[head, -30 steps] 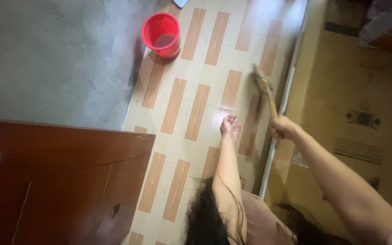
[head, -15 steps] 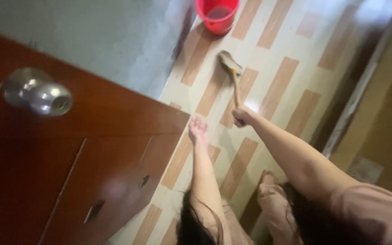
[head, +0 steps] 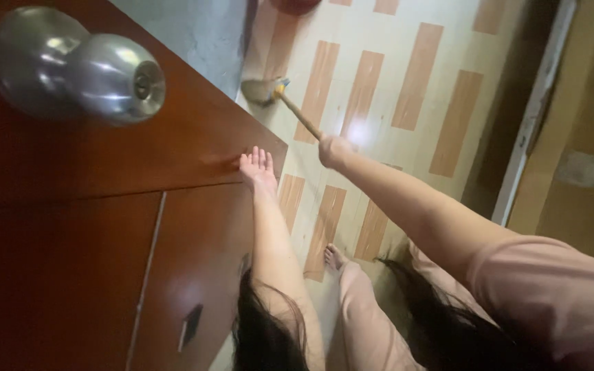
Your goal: Attaching a mop pad to a flat mop and sweeping the floor.
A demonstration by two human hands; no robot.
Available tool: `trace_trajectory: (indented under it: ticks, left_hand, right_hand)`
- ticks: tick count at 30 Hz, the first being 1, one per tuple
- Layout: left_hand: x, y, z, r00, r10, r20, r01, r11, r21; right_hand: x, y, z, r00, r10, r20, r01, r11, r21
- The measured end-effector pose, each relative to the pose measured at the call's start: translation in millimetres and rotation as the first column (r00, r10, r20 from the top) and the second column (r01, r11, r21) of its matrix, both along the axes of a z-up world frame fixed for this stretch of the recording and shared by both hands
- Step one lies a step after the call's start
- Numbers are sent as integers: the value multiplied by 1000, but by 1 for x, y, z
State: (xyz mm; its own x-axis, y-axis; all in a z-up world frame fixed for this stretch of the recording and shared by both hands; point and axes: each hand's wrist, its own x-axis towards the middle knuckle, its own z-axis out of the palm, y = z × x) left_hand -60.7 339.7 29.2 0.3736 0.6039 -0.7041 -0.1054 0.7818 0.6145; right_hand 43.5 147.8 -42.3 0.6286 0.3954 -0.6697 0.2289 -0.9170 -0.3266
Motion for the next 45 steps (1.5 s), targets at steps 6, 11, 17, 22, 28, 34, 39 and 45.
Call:
trace_trajectory:
  ticks: [6,11,17,22,28,34,39,45]
  left_hand:
    - [3,30,-20,996,-83,37,85,996,-38]
    - [-3,10,10,987,-159,-3,159,985,66]
    - [-48,-68,-14,958,-281,-62,282,959,4]
    - [-100,-134,-36,915,-389,-107,389,921,-22]
    - [-171,-196,-41,750,-510,-421,580,814,47]
    - [-203,-220,-30,788,-508,-349,565,821,81]
    - [-233,-228,-24,806,-475,-354,538,837,101]
    - [-264,-239,-20,844,-466,-267,508,854,116]
  right_hand:
    - [-29,-68,61,990,142,11,-131,938,-322]
    - [-84,-139,115,1000,-4,-18,-2,953,-303]
    - [-172,-209,153,970,-170,-175,140,975,-171]
    - [-167,-276,255,810,-351,-470,284,936,-209]
    - [-181,-322,219,845,-401,-354,384,915,-120]
    - [-223,-298,136,469,-634,-615,698,693,-182]
    - [-317,-286,85,728,-310,-612,384,923,-10]
    - [-292,-274,210,471,-388,-792,597,802,-38]
